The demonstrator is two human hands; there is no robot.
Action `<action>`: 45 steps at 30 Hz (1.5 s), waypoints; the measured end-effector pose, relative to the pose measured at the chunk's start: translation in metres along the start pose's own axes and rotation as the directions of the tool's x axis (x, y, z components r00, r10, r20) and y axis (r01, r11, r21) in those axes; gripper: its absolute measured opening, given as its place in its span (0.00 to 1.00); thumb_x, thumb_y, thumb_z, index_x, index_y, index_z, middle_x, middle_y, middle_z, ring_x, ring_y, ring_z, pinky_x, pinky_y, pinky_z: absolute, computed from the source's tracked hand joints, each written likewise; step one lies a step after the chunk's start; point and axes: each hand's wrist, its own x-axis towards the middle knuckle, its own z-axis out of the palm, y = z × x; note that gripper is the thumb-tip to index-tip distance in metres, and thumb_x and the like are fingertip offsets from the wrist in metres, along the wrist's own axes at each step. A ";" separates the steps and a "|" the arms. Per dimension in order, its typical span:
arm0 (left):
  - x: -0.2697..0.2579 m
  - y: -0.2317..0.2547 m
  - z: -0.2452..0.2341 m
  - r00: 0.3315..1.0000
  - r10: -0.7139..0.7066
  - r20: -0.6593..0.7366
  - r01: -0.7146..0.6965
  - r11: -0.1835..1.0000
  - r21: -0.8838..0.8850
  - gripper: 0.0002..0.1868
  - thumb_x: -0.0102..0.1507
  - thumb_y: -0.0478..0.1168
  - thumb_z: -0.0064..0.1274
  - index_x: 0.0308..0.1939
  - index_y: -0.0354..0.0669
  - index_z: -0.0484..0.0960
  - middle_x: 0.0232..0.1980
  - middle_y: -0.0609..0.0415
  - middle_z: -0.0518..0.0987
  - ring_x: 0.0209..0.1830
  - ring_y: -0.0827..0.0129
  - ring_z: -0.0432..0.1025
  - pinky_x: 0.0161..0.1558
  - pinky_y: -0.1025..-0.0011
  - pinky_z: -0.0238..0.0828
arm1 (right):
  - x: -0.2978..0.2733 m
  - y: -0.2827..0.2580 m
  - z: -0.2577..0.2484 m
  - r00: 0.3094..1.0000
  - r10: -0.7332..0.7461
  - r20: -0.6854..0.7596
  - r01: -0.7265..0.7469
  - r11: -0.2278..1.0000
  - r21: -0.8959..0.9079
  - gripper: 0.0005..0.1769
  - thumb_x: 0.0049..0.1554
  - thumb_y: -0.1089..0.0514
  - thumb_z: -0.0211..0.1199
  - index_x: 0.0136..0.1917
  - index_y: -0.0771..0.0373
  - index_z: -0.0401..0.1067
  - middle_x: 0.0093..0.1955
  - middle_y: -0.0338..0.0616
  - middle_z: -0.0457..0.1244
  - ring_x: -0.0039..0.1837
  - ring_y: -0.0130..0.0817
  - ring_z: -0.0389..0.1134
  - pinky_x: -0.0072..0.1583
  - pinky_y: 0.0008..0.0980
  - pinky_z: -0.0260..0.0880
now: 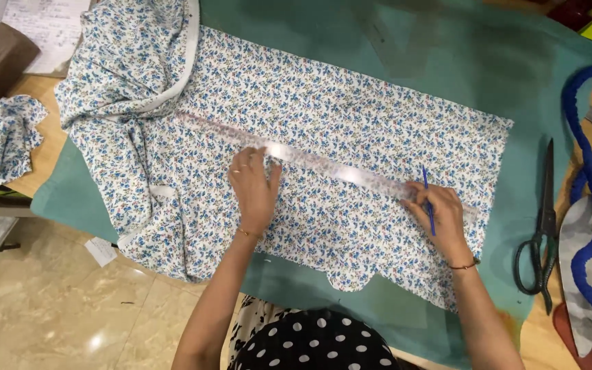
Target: The person measures and marks a piece of floral-patterned fabric using a clear ruler and a blue pen. They repeatedly reposition the ruler to draw straight lines and mark specific points on the fabric surface.
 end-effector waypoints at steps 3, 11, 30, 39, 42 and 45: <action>-0.012 0.003 0.008 0.986 0.164 0.031 -0.165 0.985 0.040 0.26 0.68 0.50 0.54 0.65 0.41 0.75 0.67 0.42 0.72 0.73 0.45 0.57 0.71 0.43 0.45 | 0.003 0.003 0.003 0.999 -0.047 -0.006 0.047 0.999 -0.002 0.15 0.52 0.58 0.73 0.39 0.62 0.66 0.57 0.43 0.72 0.51 0.40 0.71 0.58 0.40 0.63; -0.024 -0.003 0.022 0.964 0.227 0.136 -0.243 0.963 0.115 0.28 0.71 0.58 0.48 0.70 0.50 0.75 0.78 0.51 0.64 0.82 0.46 0.46 0.75 0.30 0.26 | 0.007 0.001 0.005 1.000 -0.027 -0.013 0.027 0.999 -0.021 0.14 0.52 0.57 0.74 0.41 0.63 0.69 0.59 0.46 0.71 0.55 0.42 0.70 0.61 0.43 0.64; -0.025 -0.007 0.026 0.961 0.217 0.172 -0.235 0.967 0.094 0.29 0.71 0.57 0.48 0.73 0.52 0.72 0.80 0.54 0.61 0.83 0.48 0.44 0.74 0.28 0.24 | 0.002 0.008 0.010 0.998 -0.008 -0.058 0.004 0.998 -0.069 0.14 0.54 0.59 0.74 0.42 0.64 0.70 0.57 0.50 0.71 0.57 0.47 0.71 0.61 0.45 0.67; -0.025 -0.008 0.027 0.963 0.220 0.158 -0.236 0.967 0.090 0.29 0.71 0.57 0.49 0.73 0.52 0.71 0.81 0.54 0.60 0.83 0.48 0.44 0.74 0.28 0.23 | 0.002 0.006 0.011 0.998 0.015 -0.063 -0.018 0.999 -0.048 0.14 0.54 0.59 0.74 0.44 0.64 0.69 0.57 0.49 0.71 0.58 0.46 0.71 0.59 0.43 0.69; -0.024 -0.009 0.028 0.963 0.221 0.153 -0.236 0.968 0.085 0.29 0.71 0.57 0.49 0.74 0.52 0.71 0.81 0.54 0.60 0.84 0.48 0.44 0.74 0.28 0.23 | 0.003 0.001 0.009 0.996 0.035 -0.076 -0.037 0.999 -0.023 0.10 0.55 0.60 0.71 0.47 0.64 0.73 0.59 0.50 0.71 0.57 0.46 0.70 0.60 0.43 0.68; -0.025 -0.007 0.029 0.962 0.228 0.148 -0.243 0.965 0.094 0.29 0.71 0.57 0.49 0.73 0.51 0.72 0.80 0.53 0.61 0.83 0.48 0.45 0.74 0.27 0.24 | 0.003 0.012 0.021 0.993 0.082 -0.084 -0.084 0.996 -0.020 0.15 0.66 0.64 0.57 0.65 0.67 0.74 0.59 0.50 0.69 0.58 0.43 0.70 0.62 0.43 0.67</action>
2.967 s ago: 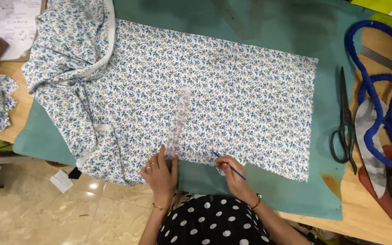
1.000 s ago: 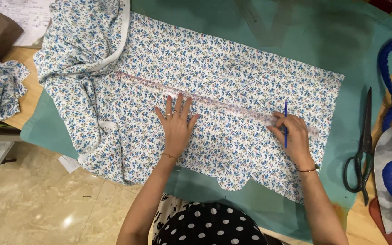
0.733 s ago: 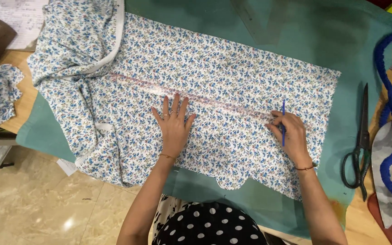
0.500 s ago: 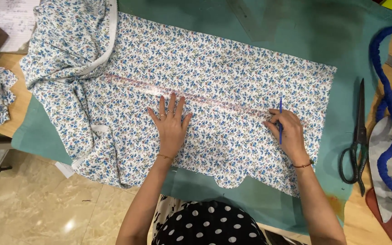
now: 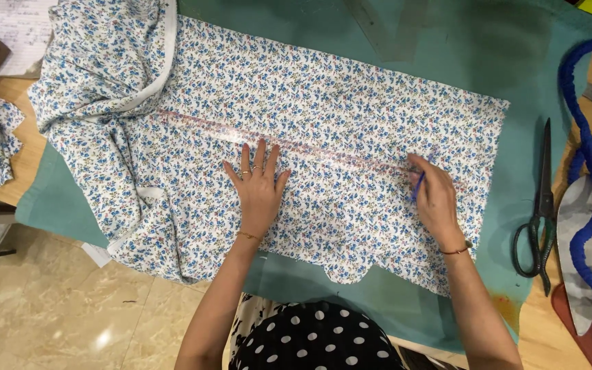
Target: The person measures and marks a piece of floral-patterned fabric using a clear ruler and a blue pen. They repeatedly reposition the ruler to draw straight lines and mark specific points on the fabric surface.
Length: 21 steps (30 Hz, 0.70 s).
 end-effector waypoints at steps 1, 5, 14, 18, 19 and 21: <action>0.001 0.002 -0.001 1.000 -0.005 0.009 0.005 1.000 0.009 0.29 0.71 0.57 0.49 0.72 0.49 0.72 0.80 0.51 0.61 0.83 0.47 0.45 0.74 0.28 0.25 | 0.002 0.002 0.007 1.000 -0.012 -0.004 0.012 0.999 0.048 0.16 0.68 0.64 0.54 0.66 0.66 0.74 0.56 0.49 0.70 0.56 0.40 0.70 0.60 0.40 0.68; 0.002 0.024 0.009 0.999 0.041 0.012 -0.042 0.998 0.052 0.31 0.70 0.59 0.49 0.70 0.43 0.73 0.78 0.44 0.63 0.83 0.47 0.47 0.74 0.27 0.29 | 0.022 -0.004 0.052 0.984 0.137 0.115 -0.155 0.974 0.166 0.17 0.72 0.61 0.48 0.58 0.59 0.80 0.41 0.50 0.66 0.45 0.37 0.65 0.44 0.32 0.66; 0.008 0.071 0.005 0.985 0.144 0.097 -0.150 0.987 0.056 0.37 0.62 0.63 0.56 0.67 0.42 0.76 0.67 0.40 0.70 0.72 0.46 0.62 0.72 0.25 0.34 | 0.111 -0.108 0.104 0.973 -0.088 0.216 -0.025 0.883 0.470 0.10 0.67 0.60 0.55 0.54 0.66 0.74 0.48 0.47 0.71 0.48 0.37 0.74 0.49 0.35 0.73; 0.016 0.070 -0.012 0.975 0.150 0.166 -0.156 0.988 0.022 0.38 0.59 0.64 0.58 0.64 0.44 0.78 0.65 0.35 0.69 0.71 0.41 0.61 0.71 0.25 0.34 | 0.122 -0.114 0.116 0.961 -0.131 0.244 0.023 0.916 0.400 0.10 0.67 0.59 0.55 0.54 0.66 0.74 0.47 0.49 0.71 0.49 0.42 0.73 0.51 0.39 0.72; 0.017 0.071 -0.013 0.970 0.161 0.180 -0.162 0.987 -0.011 0.39 0.57 0.66 0.59 0.63 0.44 0.79 0.65 0.33 0.68 0.71 0.38 0.60 0.71 0.26 0.34 | 0.123 -0.115 0.117 0.960 -0.134 0.246 0.032 0.924 0.380 0.10 0.66 0.59 0.55 0.54 0.66 0.74 0.47 0.49 0.71 0.49 0.44 0.73 0.51 0.40 0.72; 0.018 0.073 -0.014 0.965 0.174 0.195 -0.168 0.985 -0.045 0.41 0.54 0.68 0.60 0.62 0.45 0.80 0.66 0.30 0.68 0.71 0.34 0.59 0.71 0.27 0.34 | 0.124 -0.117 0.119 0.959 -0.137 0.247 0.041 0.932 0.359 0.10 0.66 0.59 0.55 0.54 0.65 0.74 0.47 0.49 0.70 0.49 0.45 0.72 0.51 0.40 0.71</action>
